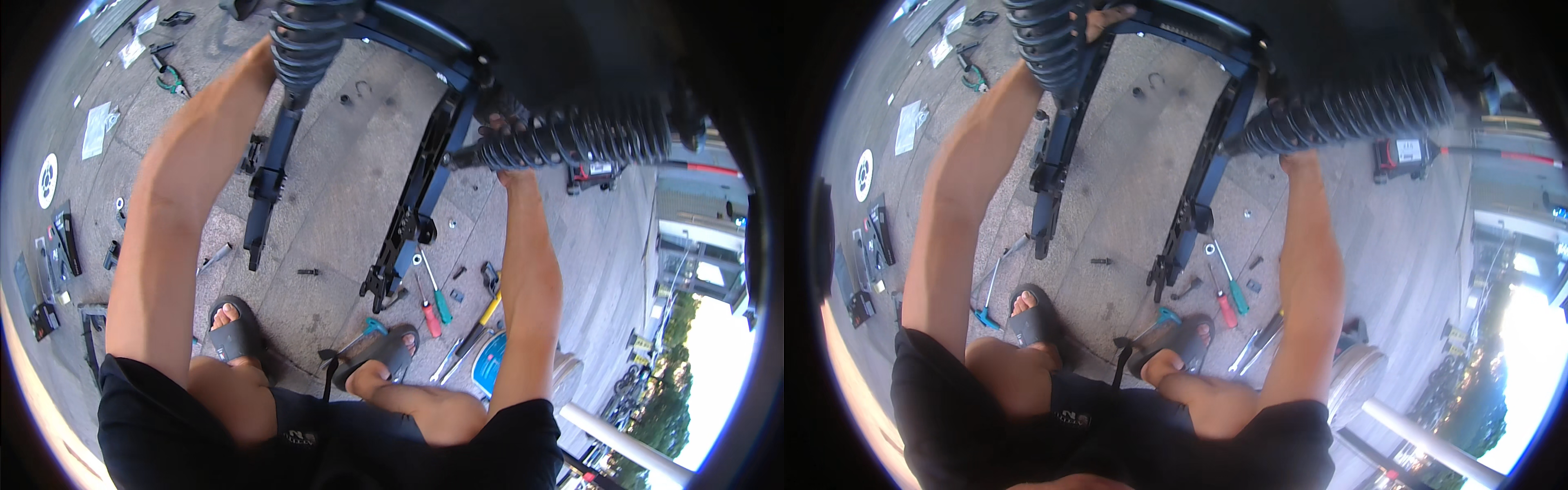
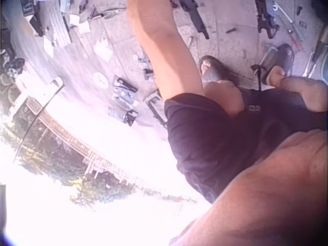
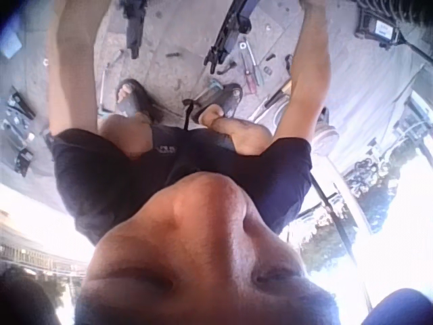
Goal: The person installs black metal suspension brackets onto a vehicle's rear suspension assembly. They align the brackets with the coil springs and shock absorbers, insert bolts, and tighten them by hand. The person also attaches smaller metal components to the brackets.
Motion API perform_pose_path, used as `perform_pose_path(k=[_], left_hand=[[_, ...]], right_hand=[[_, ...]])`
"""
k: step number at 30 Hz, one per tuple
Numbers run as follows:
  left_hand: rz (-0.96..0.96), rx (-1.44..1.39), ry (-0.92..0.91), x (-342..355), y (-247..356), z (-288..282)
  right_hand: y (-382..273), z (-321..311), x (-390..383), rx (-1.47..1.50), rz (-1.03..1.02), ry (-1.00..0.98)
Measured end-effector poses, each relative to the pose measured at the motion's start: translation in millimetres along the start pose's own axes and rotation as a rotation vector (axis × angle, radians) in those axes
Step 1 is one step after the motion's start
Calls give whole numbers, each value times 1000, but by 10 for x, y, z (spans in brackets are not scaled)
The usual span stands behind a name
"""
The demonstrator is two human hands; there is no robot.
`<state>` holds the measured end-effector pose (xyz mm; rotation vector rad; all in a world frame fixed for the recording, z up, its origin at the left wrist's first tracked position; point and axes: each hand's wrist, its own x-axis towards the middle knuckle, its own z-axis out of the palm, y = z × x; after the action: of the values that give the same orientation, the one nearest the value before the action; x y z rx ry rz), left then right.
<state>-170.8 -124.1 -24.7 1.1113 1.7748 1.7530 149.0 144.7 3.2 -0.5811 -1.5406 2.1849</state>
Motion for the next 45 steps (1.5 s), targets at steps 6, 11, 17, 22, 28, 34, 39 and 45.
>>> perform_pose_path(k=[6, 11, 17, 22, 28, 34, 39, 45], left_hand=[[-71, 76, 73, 35, -125, -222], [-180, 476, 338, 98, -160, -255], [-302, 164, 215, 23, 95, -374], [-316, 42, 325, -6, 204, -302], [-379, -40, 327, -80, 327, -317], [-400, 168, 397, -62, 340, -482], [-443, 901, 471, -17, 476, -383], [-412, 203, 553, -123, 438, -58]], right_hand=[[329, -1037, -857, -1132, 261, 198], [918, -1564, -1425, -1411, 274, 108], [1747, -1580, -1658, -1338, 13, 160], [1828, -1616, -1571, -1302, -1, 235], [1720, -1684, -1430, -717, 29, 328], [1370, -1489, -1277, 353, 172, 204], [933, -1084, -855, 460, 169, 65], [429, -594, -139, 279, 80, 23]])
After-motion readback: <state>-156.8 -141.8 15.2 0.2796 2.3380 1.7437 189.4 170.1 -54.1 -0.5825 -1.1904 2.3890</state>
